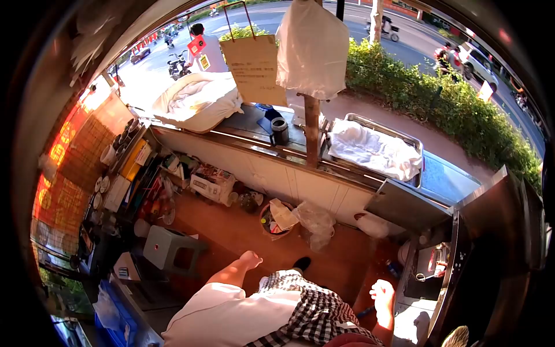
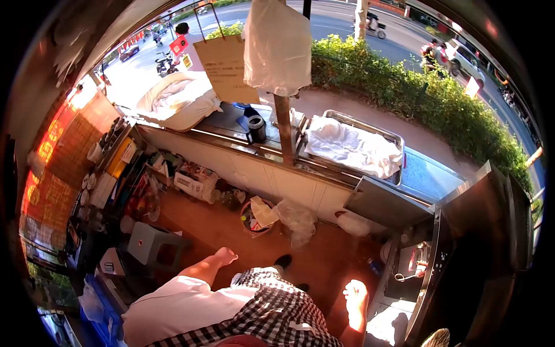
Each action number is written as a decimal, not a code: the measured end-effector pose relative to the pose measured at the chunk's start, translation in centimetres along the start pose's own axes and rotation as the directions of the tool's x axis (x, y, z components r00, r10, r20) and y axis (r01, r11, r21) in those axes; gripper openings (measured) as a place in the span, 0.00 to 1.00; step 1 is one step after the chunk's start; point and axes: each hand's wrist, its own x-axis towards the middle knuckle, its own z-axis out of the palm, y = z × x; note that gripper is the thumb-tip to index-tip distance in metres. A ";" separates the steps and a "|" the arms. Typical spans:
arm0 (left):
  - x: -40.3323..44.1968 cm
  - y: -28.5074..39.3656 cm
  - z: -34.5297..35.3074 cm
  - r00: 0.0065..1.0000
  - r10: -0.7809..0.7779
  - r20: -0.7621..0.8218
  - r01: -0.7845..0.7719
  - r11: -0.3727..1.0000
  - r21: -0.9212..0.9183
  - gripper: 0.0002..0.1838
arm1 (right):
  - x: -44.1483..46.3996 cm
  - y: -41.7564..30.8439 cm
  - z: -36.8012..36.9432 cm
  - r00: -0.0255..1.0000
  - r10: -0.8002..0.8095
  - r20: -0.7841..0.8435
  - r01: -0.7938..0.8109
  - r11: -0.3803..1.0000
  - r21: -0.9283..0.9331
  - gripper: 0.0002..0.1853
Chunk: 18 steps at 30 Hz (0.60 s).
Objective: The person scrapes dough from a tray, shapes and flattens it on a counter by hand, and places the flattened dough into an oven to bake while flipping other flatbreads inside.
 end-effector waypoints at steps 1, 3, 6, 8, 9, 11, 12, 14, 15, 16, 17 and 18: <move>-1.5 -1.5 0.8 0.999 0.022 -0.047 -0.022 1.000 -0.001 0.24 | 0.6 0.5 -0.1 1.000 -0.001 0.004 0.001 0.999 -0.038 0.14; -1.5 -4.5 2.9 0.989 -0.062 0.131 0.044 0.989 0.141 0.26 | 0.3 -0.2 0.6 1.000 -0.021 0.020 0.023 0.997 -0.076 0.14; -2.7 -4.9 3.9 0.978 -0.009 0.208 -0.025 0.986 0.162 0.27 | 0.3 -0.4 1.6 0.998 -0.034 0.053 0.037 0.998 -0.057 0.13; -2.2 -3.8 3.8 0.974 -0.035 0.225 0.008 0.993 0.121 0.29 | 0.0 -0.7 2.4 0.996 -0.039 0.083 0.040 0.999 -0.017 0.12; -2.1 -3.0 3.2 0.971 -0.048 0.233 0.024 0.994 0.105 0.29 | -0.3 -0.8 2.9 0.994 -0.044 0.097 0.043 0.999 0.008 0.12; 0.0 -1.7 2.2 0.983 0.013 0.183 -0.025 0.998 0.065 0.28 | 0.0 0.0 3.7 0.996 -0.046 0.076 0.048 0.998 -0.028 0.11; 0.8 -0.8 1.3 0.984 0.095 0.154 -0.111 0.989 0.102 0.27 | -0.1 0.1 4.2 0.997 -0.040 0.067 0.041 0.999 -0.018 0.11; 2.7 0.6 -0.8 0.956 0.271 0.115 -0.283 0.952 0.113 0.24 | 0.0 0.6 4.9 0.999 -0.027 0.047 0.028 1.000 -0.006 0.11; 3.2 1.7 -2.2 0.930 0.356 0.094 -0.365 0.922 0.125 0.22 | 0.0 0.9 5.6 0.999 -0.007 0.038 0.007 1.000 0.010 0.11; 3.8 2.3 -2.7 0.940 0.339 -0.030 -0.339 0.940 -0.022 0.22 | 0.2 1.1 6.1 1.000 0.013 0.027 -0.013 1.000 0.023 0.11; 4.4 2.9 -3.3 0.943 0.298 -0.149 -0.321 0.931 -0.172 0.21 | 0.3 1.3 6.6 0.999 0.033 0.017 -0.034 0.999 0.034 0.10; 5.1 3.6 -4.6 0.960 0.252 -0.120 -0.271 0.945 -0.183 0.21 | 0.3 1.5 7.3 0.998 0.057 0.018 -0.058 0.998 0.038 0.10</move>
